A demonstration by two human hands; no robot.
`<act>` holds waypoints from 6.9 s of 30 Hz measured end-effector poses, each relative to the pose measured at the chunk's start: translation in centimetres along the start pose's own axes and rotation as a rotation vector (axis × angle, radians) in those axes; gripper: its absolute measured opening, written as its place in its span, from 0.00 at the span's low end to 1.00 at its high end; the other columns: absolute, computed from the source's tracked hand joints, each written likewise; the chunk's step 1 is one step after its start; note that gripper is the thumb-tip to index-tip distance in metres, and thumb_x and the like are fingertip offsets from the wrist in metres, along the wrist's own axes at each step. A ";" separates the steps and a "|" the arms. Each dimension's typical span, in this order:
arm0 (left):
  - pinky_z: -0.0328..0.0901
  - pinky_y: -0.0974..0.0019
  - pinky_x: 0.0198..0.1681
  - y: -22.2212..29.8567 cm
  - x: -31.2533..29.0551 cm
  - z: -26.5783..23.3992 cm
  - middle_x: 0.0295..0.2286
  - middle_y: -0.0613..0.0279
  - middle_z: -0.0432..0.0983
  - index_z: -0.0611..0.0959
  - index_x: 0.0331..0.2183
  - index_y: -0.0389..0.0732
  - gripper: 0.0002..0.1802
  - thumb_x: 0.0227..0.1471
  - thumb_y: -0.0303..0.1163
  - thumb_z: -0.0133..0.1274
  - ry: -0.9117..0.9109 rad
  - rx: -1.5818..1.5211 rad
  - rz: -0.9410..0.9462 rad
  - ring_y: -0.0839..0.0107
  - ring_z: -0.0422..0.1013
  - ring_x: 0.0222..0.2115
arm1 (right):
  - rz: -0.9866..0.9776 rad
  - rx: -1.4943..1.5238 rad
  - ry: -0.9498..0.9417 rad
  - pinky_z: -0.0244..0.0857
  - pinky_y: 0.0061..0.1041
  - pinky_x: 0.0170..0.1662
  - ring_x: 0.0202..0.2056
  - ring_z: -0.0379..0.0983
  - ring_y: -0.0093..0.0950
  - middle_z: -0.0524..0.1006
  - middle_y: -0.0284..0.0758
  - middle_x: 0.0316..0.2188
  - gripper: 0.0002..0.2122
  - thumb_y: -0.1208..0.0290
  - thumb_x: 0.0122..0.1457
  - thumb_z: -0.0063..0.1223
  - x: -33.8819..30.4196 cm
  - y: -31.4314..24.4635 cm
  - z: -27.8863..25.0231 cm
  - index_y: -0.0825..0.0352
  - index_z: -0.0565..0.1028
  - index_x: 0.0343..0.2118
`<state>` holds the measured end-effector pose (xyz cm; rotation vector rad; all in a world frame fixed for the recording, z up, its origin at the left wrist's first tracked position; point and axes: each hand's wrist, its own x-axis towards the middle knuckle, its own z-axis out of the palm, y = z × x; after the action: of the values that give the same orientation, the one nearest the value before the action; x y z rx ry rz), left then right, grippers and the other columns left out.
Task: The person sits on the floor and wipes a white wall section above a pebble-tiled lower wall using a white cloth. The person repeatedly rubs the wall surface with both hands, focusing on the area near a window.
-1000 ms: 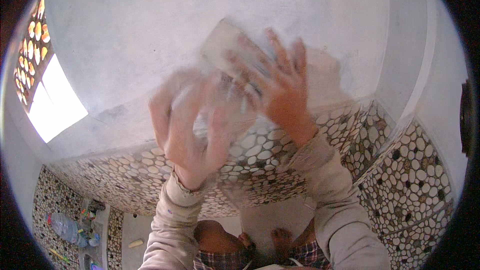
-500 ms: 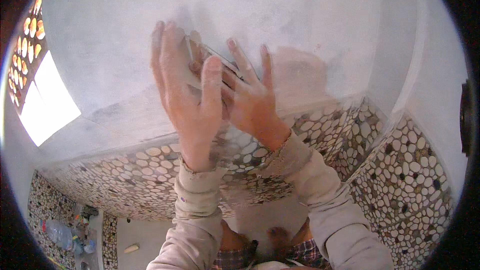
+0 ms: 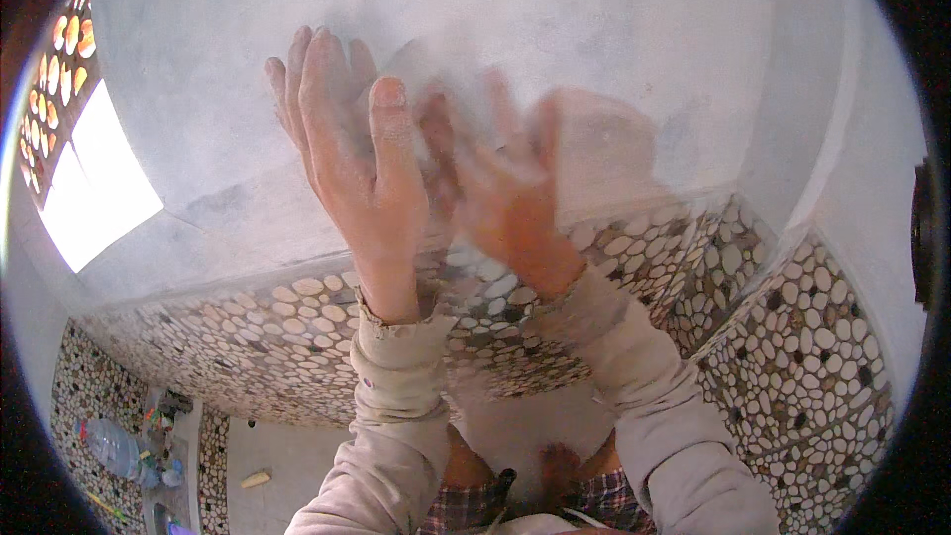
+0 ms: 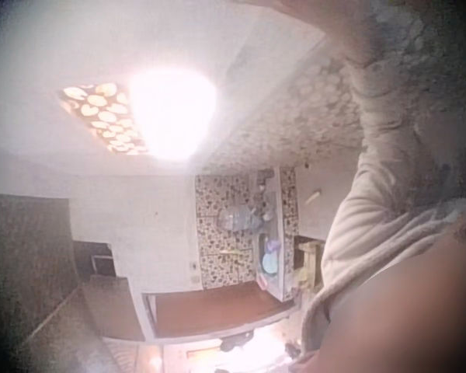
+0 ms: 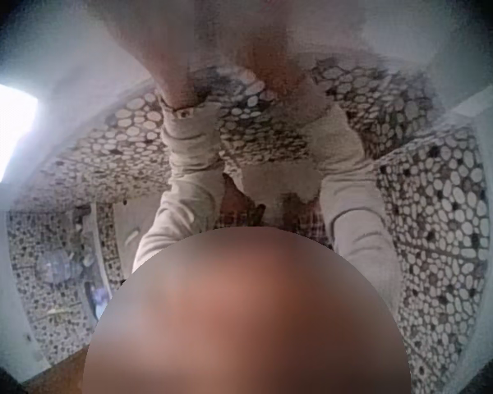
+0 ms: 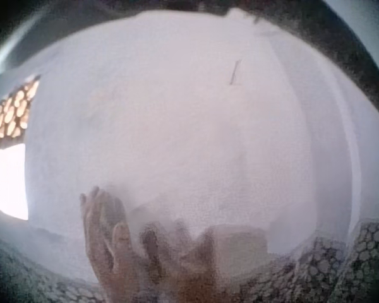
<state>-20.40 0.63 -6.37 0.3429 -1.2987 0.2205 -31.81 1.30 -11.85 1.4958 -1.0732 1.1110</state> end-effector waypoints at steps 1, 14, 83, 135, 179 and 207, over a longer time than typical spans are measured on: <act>0.46 0.46 0.61 0.0 -0.1 -0.1 0.56 0.42 0.61 0.70 0.53 0.33 0.27 0.56 0.39 0.49 -0.002 0.001 0.014 0.42 0.46 0.61 | -0.040 0.046 -0.042 0.35 0.56 0.62 0.62 0.55 0.40 0.69 0.27 0.56 0.22 0.62 0.53 0.52 0.0 0.3 -0.5 0.53 0.73 0.53; 0.46 0.47 0.61 -1.4 0.2 -1.3 0.56 0.45 0.61 0.75 0.50 0.37 0.24 0.54 0.38 0.52 -0.027 0.085 0.027 0.43 0.47 0.62 | 0.146 -0.298 0.218 0.37 0.56 0.62 0.62 0.52 0.46 0.64 0.41 0.58 0.24 0.61 0.57 0.47 -0.3 10.1 -1.5 0.60 0.66 0.57; 0.31 0.30 0.59 -1.3 0.2 -2.3 0.63 0.53 0.47 0.56 0.62 0.43 0.37 0.57 0.49 0.43 -0.476 0.586 0.127 0.41 0.39 0.63 | -0.235 -0.211 0.020 0.38 0.53 0.63 0.62 0.53 0.43 0.62 0.36 0.61 0.19 0.65 0.61 0.44 0.1 9.1 -3.4 0.60 0.68 0.55; 0.64 0.64 0.51 -7.1 3.4 -7.7 0.47 0.53 0.75 0.82 0.43 0.39 0.14 0.59 0.27 0.44 0.161 0.272 -0.096 0.66 0.72 0.47 | 0.169 -0.291 0.213 0.31 0.49 0.65 0.66 0.43 0.39 0.55 0.34 0.64 0.22 0.61 0.66 0.36 0.0 15.0 -4.5 0.53 0.60 0.62; 0.32 0.25 0.57 -2.7 -3.2 1.3 0.56 0.56 0.64 0.74 0.52 0.43 0.24 0.51 0.29 0.45 -0.295 0.602 0.231 0.57 0.52 0.61 | 0.454 -0.039 0.329 0.44 0.34 0.65 0.63 0.53 0.38 0.65 0.37 0.59 0.18 0.66 0.67 0.33 -1.8 17.1 -7.1 0.62 0.66 0.58; 0.46 0.47 0.63 -3.4 -2.5 1.2 0.51 0.52 0.70 0.77 0.48 0.38 0.24 0.46 0.28 0.50 -0.232 0.089 0.292 0.53 0.59 0.57 | 0.166 -0.051 0.409 0.52 0.34 0.61 0.58 0.61 0.40 0.70 0.40 0.54 0.16 0.72 0.62 0.42 0.0 13.0 -4.5 0.66 0.71 0.52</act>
<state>-20.95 -2.92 -8.91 0.2581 -1.5712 0.4976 -45.08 3.64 -8.84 1.0893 -0.9393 1.4209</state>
